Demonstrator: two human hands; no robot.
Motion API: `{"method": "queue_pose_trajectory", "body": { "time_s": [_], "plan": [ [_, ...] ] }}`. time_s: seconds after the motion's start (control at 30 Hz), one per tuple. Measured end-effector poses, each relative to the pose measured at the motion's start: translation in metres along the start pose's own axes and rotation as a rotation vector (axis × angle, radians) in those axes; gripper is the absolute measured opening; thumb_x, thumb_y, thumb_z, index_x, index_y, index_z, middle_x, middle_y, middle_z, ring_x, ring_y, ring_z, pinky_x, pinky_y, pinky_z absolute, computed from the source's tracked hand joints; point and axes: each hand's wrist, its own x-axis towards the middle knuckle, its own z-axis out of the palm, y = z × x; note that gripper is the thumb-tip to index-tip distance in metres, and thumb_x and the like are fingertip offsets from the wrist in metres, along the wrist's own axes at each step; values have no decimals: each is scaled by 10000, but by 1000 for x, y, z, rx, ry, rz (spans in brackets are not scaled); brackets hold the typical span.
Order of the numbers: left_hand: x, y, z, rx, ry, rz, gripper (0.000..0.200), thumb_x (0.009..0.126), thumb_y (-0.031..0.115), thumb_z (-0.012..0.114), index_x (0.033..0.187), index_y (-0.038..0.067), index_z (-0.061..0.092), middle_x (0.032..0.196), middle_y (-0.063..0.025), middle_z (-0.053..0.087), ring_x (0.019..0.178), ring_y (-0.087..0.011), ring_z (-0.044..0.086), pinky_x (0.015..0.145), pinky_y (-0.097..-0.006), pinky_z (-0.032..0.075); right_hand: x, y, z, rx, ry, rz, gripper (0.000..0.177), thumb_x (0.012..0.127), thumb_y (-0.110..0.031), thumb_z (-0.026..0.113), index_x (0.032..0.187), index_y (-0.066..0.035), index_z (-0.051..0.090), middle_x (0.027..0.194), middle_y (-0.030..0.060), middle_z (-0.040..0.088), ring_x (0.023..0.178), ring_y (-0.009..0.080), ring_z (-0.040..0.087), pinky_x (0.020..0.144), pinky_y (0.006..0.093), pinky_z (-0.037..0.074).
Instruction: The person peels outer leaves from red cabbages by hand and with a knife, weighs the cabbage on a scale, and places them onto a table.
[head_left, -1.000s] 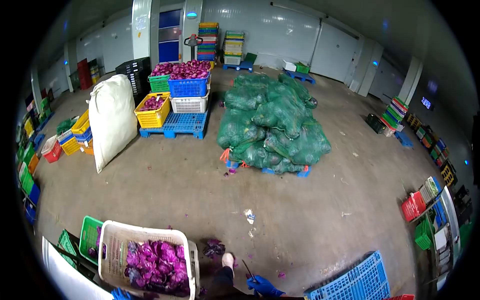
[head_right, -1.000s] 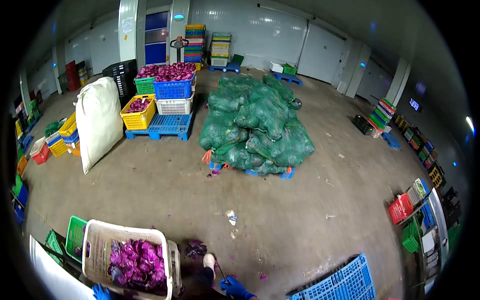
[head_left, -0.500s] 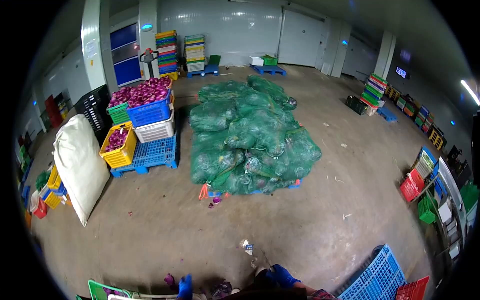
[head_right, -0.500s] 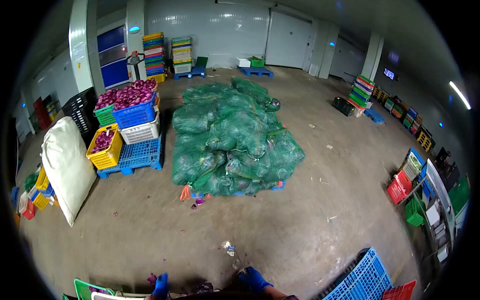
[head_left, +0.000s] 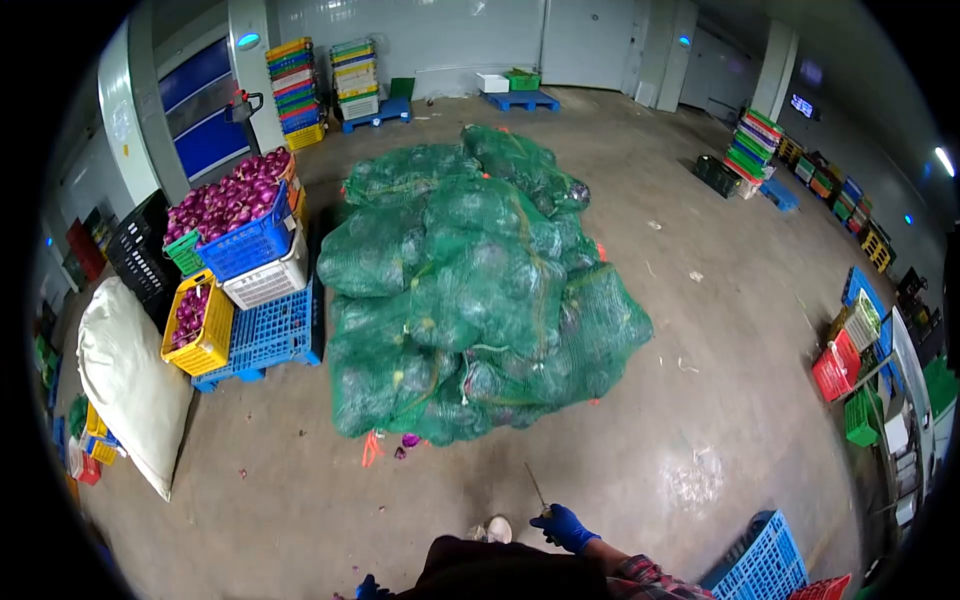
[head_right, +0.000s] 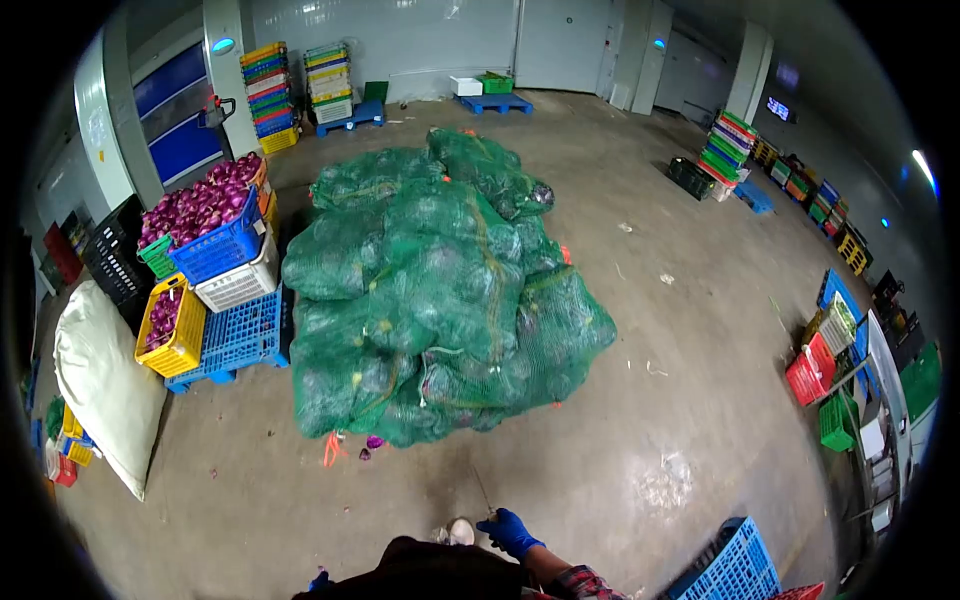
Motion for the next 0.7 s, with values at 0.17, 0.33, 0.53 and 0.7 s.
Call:
{"method": "queue_pose_trajectory", "body": {
  "time_s": [0.17, 0.33, 0.53, 0.7],
  "plan": [
    [0, 73, 56, -97, -22, -47, 635, 824, 564, 549, 1145, 19, 484, 992, -237, 601, 803, -312, 614, 618, -421, 506, 73, -59, -47, 144, -13, 49, 337, 788, -249, 711, 940, -8, 530, 728, 93, 584, 566, 192, 593, 491, 318, 521],
    [75, 156, 127, -180, -129, 76, 628, 837, 503, 573, 1201, 21, 400, 998, -279, 582, 700, -375, 616, 539, -461, 507, 118, -96, -92, 188, -148, 112, 252, 869, -227, 609, 1019, -28, 574, 886, 82, 613, 706, 228, 627, 596, 340, 541],
    [25, 387, 243, -288, -402, 257, 495, 873, 508, 523, 1101, 70, 485, 952, -191, 617, 739, -306, 640, 617, -422, 529, 124, -140, -154, 372, 111, 77, 257, 886, -217, 585, 1078, -45, 589, 995, 111, 644, 859, 249, 632, 722, 387, 517],
    [-46, 487, 327, -475, -658, 340, 442, 892, 467, 511, 1118, 88, 484, 1075, -187, 605, 898, -323, 632, 804, -467, 504, 174, -198, -237, 364, 290, -77, 311, 907, -244, 550, 1123, -21, 571, 1026, 101, 639, 919, 236, 624, 792, 399, 509]
  ]
}}
